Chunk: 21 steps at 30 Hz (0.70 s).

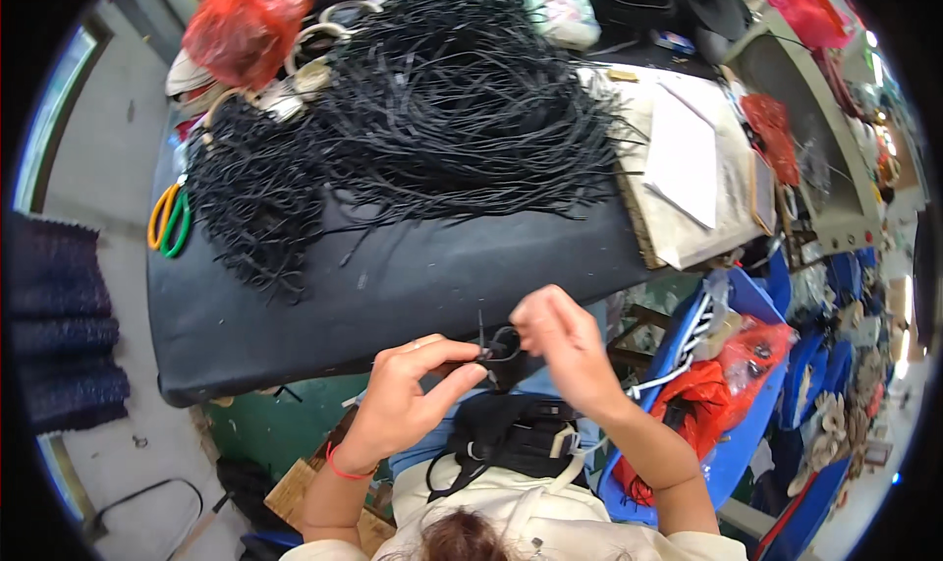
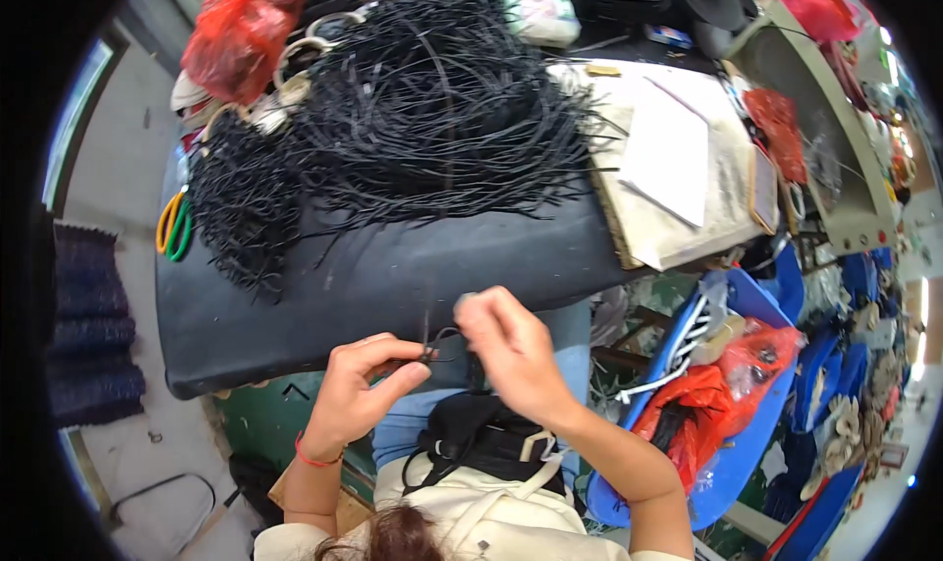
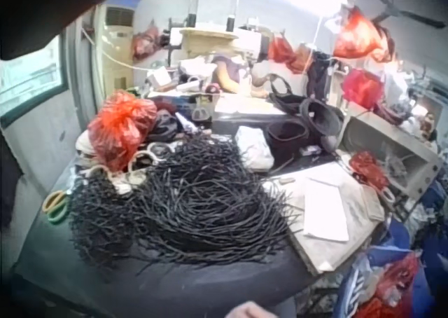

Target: The person sits at a cluttered workbench and repeatedly ties small black cords into loops. They pick up individual cords from a large pile, form a loop with their fingers, and secure it with a knot. The finished loops are placed on the table surface to the left.

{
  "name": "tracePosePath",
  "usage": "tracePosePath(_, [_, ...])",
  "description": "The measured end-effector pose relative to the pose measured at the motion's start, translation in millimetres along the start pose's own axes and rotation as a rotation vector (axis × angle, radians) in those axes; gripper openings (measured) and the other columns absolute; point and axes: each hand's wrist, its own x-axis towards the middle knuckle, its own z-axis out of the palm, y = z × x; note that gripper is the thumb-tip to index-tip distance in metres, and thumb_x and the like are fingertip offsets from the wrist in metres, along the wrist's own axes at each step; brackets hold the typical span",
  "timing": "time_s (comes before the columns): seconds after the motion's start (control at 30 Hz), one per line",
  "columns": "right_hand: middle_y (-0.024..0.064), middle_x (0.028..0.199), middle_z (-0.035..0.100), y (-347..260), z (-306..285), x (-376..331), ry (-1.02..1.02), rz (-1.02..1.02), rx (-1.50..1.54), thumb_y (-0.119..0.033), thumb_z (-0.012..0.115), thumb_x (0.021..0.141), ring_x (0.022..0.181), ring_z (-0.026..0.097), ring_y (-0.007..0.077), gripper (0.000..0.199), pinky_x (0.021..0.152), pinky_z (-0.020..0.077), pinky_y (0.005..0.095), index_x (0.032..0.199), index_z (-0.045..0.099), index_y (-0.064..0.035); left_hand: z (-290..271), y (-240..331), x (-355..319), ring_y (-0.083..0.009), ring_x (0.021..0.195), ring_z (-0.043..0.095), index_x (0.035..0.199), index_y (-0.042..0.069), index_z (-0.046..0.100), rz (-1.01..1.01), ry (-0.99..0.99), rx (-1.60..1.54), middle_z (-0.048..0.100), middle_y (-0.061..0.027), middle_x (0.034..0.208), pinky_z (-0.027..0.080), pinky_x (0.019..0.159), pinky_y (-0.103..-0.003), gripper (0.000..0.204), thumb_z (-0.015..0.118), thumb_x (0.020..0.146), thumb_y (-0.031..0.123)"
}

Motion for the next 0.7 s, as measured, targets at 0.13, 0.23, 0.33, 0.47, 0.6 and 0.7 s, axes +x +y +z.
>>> tracePosePath(0.13, [-0.0014,0.067,0.049,14,-3,-6,-0.213,0.088,-0.127,-0.026,0.053,0.092,0.063,0.041,0.0046,0.028,0.055,0.0363,0.0224,0.078,0.057,-0.0019,-1,0,-1,-0.0159,0.076,0.063,0.095,-0.004,0.058,-0.013,-0.063,-0.043,0.064,-0.0109,0.082,0.049,0.069,-0.026,0.02,0.065,0.08,0.006])
tracePosePath(0.23, [-0.0041,0.065,0.049,7,3,-5,-0.3,0.151,-0.067,-0.024,0.058,0.089,0.06,0.039,0.0014,0.025,0.05,0.032,0.0206,0.077,0.058,-0.0022,1,1,-3,-0.0151,0.072,0.063,0.095,-0.003,0.054,-0.004,-0.046,-0.117,0.064,-0.0101,0.08,0.049,0.066,-0.026,0.023,0.066,0.081,0.012])
tracePosePath(0.33, [-0.0056,0.067,0.05,7,5,-4,-0.282,0.148,0.06,-0.021,0.059,0.088,0.061,0.039,0.0001,0.022,0.051,0.0311,0.0182,0.076,0.057,-0.0029,0,-3,-3,-0.0105,0.069,0.061,0.094,-0.002,0.056,-0.075,-0.021,-0.099,0.064,-0.0067,0.076,0.048,0.062,-0.024,0.023,0.066,0.082,0.015])
tracePosePath(0.47, [-0.0063,0.067,0.048,8,9,-5,-0.213,0.136,0.108,-0.021,0.058,0.089,0.061,0.038,0.0002,0.022,0.052,0.0306,0.0175,0.076,0.055,-0.0035,2,-9,-5,-0.0052,0.064,0.056,0.092,-0.002,0.061,-0.211,-0.09,-0.151,0.063,-0.003,0.072,0.044,0.056,-0.02,0.021,0.066,0.083,0.017])
tracePosePath(0.6, [-0.0066,0.067,0.046,7,11,-6,-0.162,0.063,0.051,-0.02,0.057,0.09,0.06,0.037,0.0002,0.022,0.051,0.03,0.0182,0.076,0.053,-0.004,10,-10,-5,-0.0052,0.064,0.052,0.094,-0.002,0.062,-0.145,-0.059,-0.278,0.062,-0.0043,0.074,0.042,0.057,-0.02,0.018,0.062,0.085,0.013])
tracePosePath(0.7, [-0.0063,0.066,0.045,9,13,-8,-0.085,-0.012,-0.006,-0.018,0.057,0.09,0.059,0.036,0.0004,0.022,0.05,0.0299,0.0186,0.073,0.051,-0.0045,18,-8,-6,-0.0065,0.064,0.051,0.096,-0.003,0.062,-0.148,0.008,-0.39,0.061,-0.0059,0.077,0.041,0.056,-0.022,0.017,0.061,0.084,0.009])
